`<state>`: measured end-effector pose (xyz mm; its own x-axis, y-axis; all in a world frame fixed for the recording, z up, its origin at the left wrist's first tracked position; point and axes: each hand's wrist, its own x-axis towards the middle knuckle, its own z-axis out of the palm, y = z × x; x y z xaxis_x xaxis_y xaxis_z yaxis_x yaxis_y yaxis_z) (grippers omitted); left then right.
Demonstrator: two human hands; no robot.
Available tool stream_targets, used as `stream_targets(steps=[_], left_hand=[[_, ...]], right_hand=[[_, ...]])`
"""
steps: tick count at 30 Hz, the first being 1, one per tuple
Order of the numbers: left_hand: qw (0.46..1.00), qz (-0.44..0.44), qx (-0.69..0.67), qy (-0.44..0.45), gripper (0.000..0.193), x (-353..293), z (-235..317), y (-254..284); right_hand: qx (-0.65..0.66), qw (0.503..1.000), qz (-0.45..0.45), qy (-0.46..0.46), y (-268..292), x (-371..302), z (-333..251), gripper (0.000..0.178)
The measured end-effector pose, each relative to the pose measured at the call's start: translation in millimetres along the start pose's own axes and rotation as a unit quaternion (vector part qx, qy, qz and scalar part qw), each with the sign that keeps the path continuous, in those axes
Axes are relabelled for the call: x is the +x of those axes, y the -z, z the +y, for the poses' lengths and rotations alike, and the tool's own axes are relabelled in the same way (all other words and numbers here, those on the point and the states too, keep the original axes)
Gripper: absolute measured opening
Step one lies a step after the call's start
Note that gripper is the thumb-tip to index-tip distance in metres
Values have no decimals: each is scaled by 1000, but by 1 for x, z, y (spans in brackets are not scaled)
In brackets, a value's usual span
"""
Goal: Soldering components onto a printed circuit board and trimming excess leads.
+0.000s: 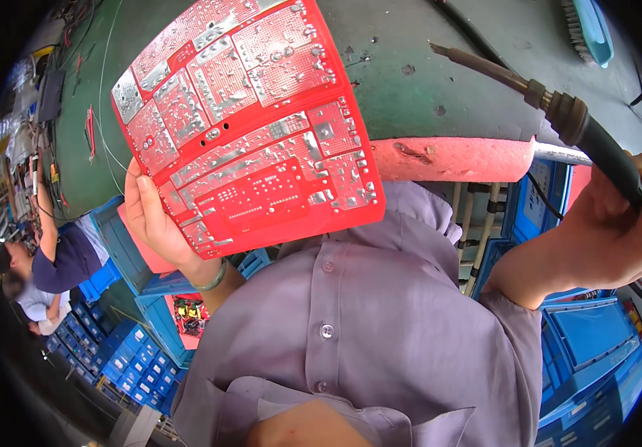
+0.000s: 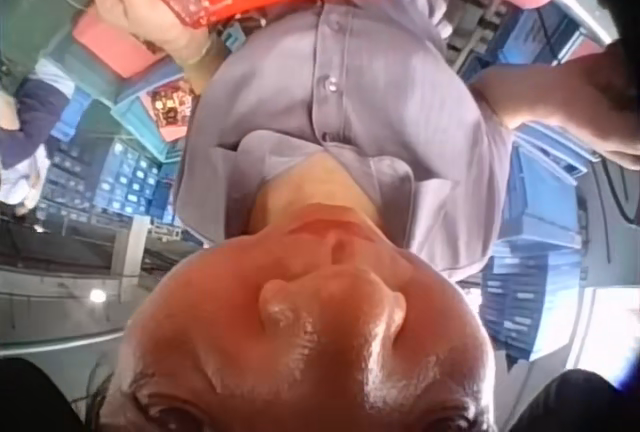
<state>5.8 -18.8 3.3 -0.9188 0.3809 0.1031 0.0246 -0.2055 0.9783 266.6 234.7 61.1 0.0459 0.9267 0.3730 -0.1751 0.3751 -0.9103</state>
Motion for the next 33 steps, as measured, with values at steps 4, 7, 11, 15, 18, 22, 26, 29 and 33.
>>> stream_targets(steps=[4, 7, 11, 15, 18, 22, 26, 29, 33], left_hand=[[1000, 9, 2, -4, 33, 0, -1, 0], [1000, 0, -19, 2, 31, 0, 0, -1], [1000, 8, -24, 9, 30, 1, 2, -3], [999, 17, -18, 34, 30, 2, 6, -4], [999, 16, -17, 36, 30, 3, 9, -8], [999, 1, -36, 39, 30, 6, 11, -18], [999, 3, -39, 34, 31, 15, 11, -29], [998, -24, -48, 21, 31, 21, 11, -33], [998, -26, -46, 38, 30, 30, 6, -31]], right_hand=[[-21, 1000, 2, 3, 0, 1, 1, 23], [30, 999, -18, -5, 3, 2, 1, 22], [40, 998, -39, -5, 9, 3, 2, 22], [38, 996, -76, -3, 9, 5, 2, 22], [13, 999, -47, -3, 4, 3, 1, 23], [-9, 1000, 16, -3, -1, 0, 1, 24], [0, 1000, 9, -24, 4, 7, 3, 22], [22, 999, 8, -21, 10, 13, 6, 21], [-11, 1000, 22, 18, 13, 16, 12, 27]])
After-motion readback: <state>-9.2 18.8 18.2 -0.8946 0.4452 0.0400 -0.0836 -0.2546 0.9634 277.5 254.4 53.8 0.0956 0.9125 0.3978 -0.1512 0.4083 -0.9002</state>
